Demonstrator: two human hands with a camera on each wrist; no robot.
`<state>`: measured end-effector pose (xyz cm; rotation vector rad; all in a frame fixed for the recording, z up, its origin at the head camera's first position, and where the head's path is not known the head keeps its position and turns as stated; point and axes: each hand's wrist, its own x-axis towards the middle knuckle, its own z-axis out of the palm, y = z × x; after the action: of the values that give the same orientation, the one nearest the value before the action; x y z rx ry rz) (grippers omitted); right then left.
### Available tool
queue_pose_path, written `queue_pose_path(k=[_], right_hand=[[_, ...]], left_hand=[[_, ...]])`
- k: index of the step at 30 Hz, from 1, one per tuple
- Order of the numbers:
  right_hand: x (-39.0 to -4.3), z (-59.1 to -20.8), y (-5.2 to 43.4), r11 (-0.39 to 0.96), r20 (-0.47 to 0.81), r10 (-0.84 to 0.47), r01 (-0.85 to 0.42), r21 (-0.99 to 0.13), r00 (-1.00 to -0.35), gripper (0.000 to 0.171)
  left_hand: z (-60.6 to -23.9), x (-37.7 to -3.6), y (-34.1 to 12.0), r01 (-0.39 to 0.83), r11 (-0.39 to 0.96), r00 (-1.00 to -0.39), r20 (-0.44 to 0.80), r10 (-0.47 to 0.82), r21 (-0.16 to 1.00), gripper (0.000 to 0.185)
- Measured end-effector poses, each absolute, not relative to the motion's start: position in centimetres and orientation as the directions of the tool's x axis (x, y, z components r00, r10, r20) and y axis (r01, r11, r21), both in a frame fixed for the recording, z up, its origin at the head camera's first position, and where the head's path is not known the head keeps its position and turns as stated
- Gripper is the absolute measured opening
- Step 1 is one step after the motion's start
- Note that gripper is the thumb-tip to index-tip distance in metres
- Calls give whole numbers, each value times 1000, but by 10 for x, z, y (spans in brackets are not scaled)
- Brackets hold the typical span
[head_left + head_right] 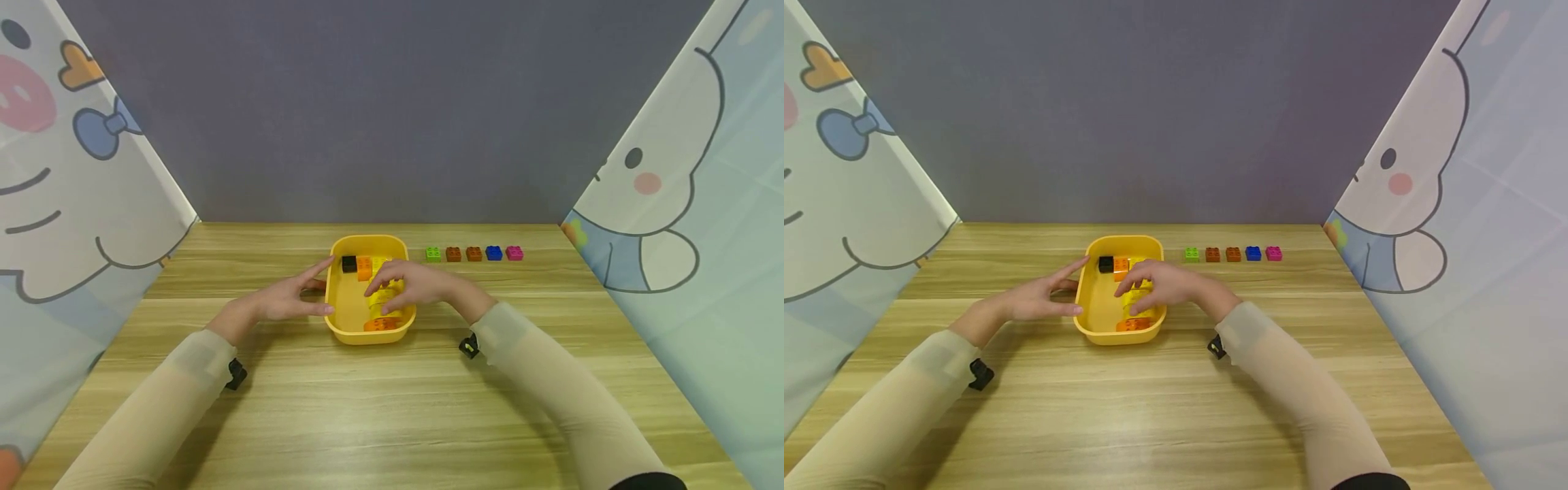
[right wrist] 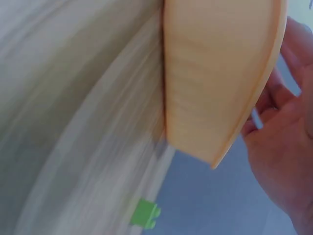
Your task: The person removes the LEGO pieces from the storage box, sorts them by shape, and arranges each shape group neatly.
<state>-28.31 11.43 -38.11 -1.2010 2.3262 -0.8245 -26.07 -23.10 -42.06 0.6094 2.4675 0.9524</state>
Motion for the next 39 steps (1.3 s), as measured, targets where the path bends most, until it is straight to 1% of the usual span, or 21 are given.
queue_pose_path(k=[4,8,12,18,23,26,28,30,34,39], right_hand=[[-279,-381,101,530,-207,-838,-660,-532,-505,43],[-275,-382,92,550,-267,-835,-733,-400,-481,43],[-273,-383,87,557,-273,-829,-763,-329,-487,40],[-277,-389,83,539,-226,-842,-789,-293,-491,36],[-282,-392,79,521,-197,-853,-802,-292,-482,40],[-285,-392,77,529,-178,-848,-770,-358,-500,42],[-289,-391,77,539,-149,-836,-740,-402,-528,43],[-295,-390,77,559,-116,-811,-700,-446,-574,45],[-309,-388,74,598,-74,-753,-634,-490,-653,45],[-329,-391,67,601,-48,-721,-589,-540,-692,43]], left_hand=[[-420,-261,-231,245,677,-814,-232,532,694,112],[-420,-262,-231,249,686,-814,-236,531,684,112],[-420,-262,-232,253,683,-811,-234,536,685,112],[-420,-262,-232,258,678,-808,-231,541,688,112],[-420,-262,-231,264,678,-808,-227,544,686,112],[-420,-262,-232,264,681,-810,-227,542,683,112],[-420,-262,-231,262,681,-809,-229,541,684,112],[-420,-262,-232,261,678,-808,-229,543,688,111],[-421,-262,-232,266,676,-809,-222,544,687,111],[-421,-262,-233,262,679,-813,-222,538,686,111]])
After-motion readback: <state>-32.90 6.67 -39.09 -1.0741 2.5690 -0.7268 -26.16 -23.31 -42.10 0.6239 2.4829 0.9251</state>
